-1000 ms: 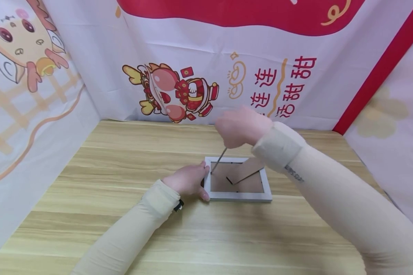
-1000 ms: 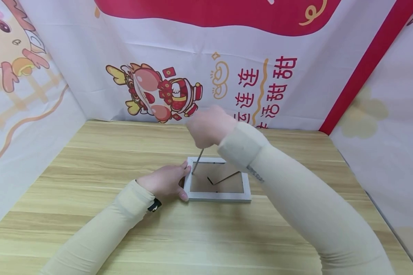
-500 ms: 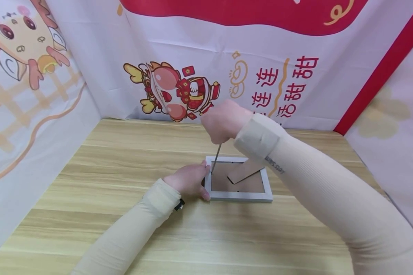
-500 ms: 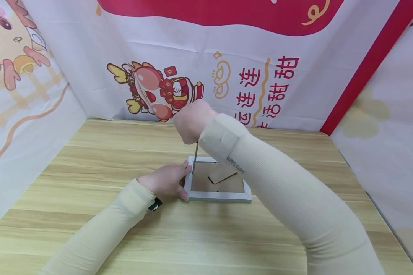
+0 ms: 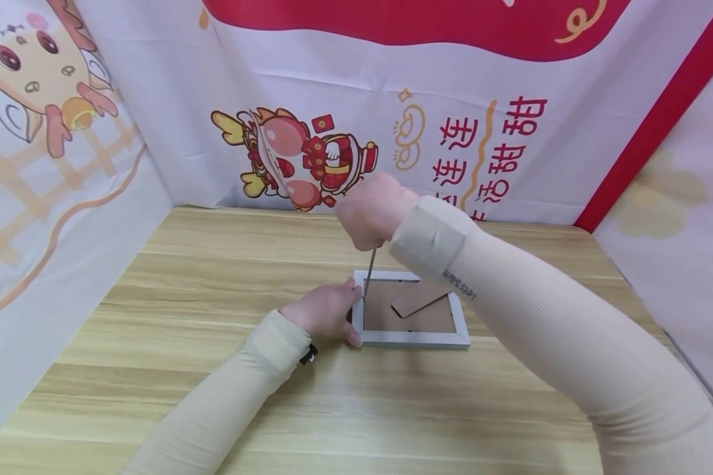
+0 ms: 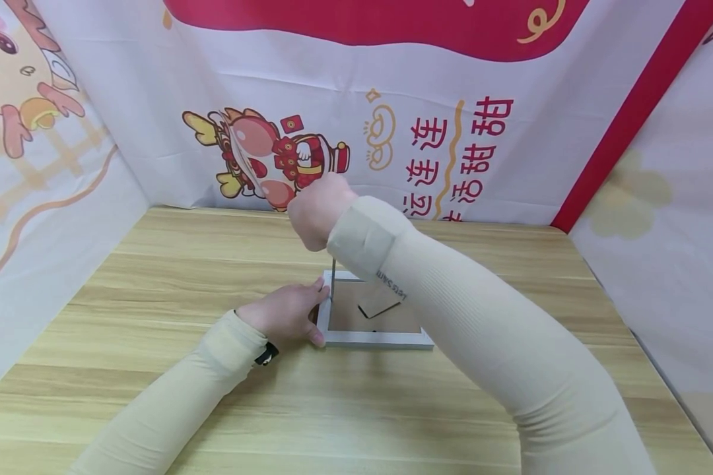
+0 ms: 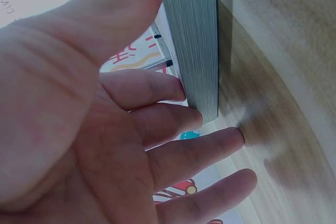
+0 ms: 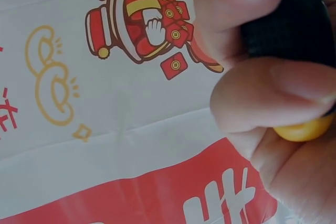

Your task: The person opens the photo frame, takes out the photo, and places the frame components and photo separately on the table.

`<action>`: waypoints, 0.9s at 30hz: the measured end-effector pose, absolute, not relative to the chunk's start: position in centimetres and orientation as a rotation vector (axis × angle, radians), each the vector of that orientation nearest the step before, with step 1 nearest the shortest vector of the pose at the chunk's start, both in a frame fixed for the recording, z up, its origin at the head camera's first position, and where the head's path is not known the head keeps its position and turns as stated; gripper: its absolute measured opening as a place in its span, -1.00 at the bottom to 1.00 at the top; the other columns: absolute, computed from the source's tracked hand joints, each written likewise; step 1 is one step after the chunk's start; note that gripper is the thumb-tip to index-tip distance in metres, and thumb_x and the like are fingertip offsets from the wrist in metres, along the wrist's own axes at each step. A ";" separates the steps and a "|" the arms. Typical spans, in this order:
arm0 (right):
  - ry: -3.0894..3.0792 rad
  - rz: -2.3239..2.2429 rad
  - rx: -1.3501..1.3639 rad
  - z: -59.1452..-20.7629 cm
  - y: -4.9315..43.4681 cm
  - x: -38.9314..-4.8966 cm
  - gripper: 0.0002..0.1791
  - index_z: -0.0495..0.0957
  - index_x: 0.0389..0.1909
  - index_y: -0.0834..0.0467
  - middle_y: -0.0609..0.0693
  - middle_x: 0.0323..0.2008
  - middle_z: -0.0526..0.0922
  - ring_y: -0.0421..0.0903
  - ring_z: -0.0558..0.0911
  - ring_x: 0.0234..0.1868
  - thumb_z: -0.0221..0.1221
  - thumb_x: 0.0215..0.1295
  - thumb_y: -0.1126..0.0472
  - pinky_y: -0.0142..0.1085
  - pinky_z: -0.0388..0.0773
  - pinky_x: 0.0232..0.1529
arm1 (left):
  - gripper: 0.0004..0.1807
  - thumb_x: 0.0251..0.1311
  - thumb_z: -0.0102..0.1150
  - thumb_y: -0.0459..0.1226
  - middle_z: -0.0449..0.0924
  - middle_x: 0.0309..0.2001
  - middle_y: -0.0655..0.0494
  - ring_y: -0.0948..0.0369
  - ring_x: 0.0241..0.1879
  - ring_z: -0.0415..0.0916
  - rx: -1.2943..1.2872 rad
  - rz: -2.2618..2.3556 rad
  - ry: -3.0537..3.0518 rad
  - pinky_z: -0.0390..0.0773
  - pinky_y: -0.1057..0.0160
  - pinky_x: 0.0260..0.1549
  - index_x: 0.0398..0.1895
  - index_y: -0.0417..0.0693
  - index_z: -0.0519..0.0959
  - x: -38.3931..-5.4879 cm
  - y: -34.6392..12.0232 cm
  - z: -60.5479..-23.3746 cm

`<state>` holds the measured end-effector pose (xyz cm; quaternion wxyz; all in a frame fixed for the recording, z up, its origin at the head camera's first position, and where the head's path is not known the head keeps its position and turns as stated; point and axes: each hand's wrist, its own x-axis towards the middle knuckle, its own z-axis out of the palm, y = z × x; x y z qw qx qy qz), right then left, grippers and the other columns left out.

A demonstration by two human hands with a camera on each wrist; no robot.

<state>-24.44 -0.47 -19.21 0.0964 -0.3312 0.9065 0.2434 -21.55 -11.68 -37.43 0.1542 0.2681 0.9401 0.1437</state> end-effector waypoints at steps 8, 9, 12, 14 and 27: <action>2.675 0.610 -0.854 -19.0 0.9 -24.8 -0.92 0.61 -0.27 0.08 -0.02 -0.49 0.54 -0.16 0.33 -0.62 0.17 0.28 0.28 -0.36 0.34 -0.59 | 0.07 0.00 0.51 0.01 0.06 0.46 -0.34 -0.04 0.40 0.19 0.757 0.411 2.683 0.25 0.10 0.34 0.46 -0.36 0.19 -21.5 -11.4 -37.3; 2.669 0.588 -0.823 -19.0 1.1 -25.0 -0.92 0.60 -0.25 0.08 -0.01 -0.47 0.55 -0.17 0.33 -0.63 0.16 0.29 0.29 -0.36 0.34 -0.59 | 0.08 0.00 0.51 0.01 0.04 0.46 -0.34 -0.04 0.40 0.19 0.749 0.414 2.680 0.24 0.10 0.34 0.46 -0.36 0.18 -21.5 -11.5 -37.3; 2.665 0.554 -0.794 -19.0 1.4 -25.3 -0.90 0.59 -0.23 0.09 -0.02 -0.46 0.54 -0.17 0.32 -0.63 0.14 0.30 0.30 -0.36 0.33 -0.59 | 0.10 0.00 0.51 0.01 0.00 0.48 -0.34 -0.05 0.41 0.18 0.724 0.419 2.671 0.23 0.10 0.35 0.48 -0.35 0.15 -21.4 -11.5 -37.2; 2.670 0.553 -0.825 -19.1 1.4 -25.4 -0.89 0.59 -0.25 0.08 -0.03 -0.49 0.51 -0.17 0.30 -0.63 0.13 0.29 0.31 -0.36 0.30 -0.61 | 0.10 -0.01 0.51 0.01 0.00 0.48 -0.34 -0.04 0.41 0.18 0.717 0.421 2.671 0.23 0.10 0.35 0.48 -0.35 0.15 -21.4 -11.6 -37.2; 2.713 0.754 -1.061 -19.1 -0.7 -24.5 -0.92 0.63 -0.35 0.08 -0.06 -0.59 0.38 -0.13 0.34 -0.57 0.16 0.24 0.24 -0.32 0.29 -0.57 | 0.05 -0.02 0.53 0.00 0.11 0.44 -0.37 -0.05 0.34 0.31 0.780 0.363 2.715 0.32 0.09 0.29 0.43 -0.37 0.23 -21.3 -11.7 -37.2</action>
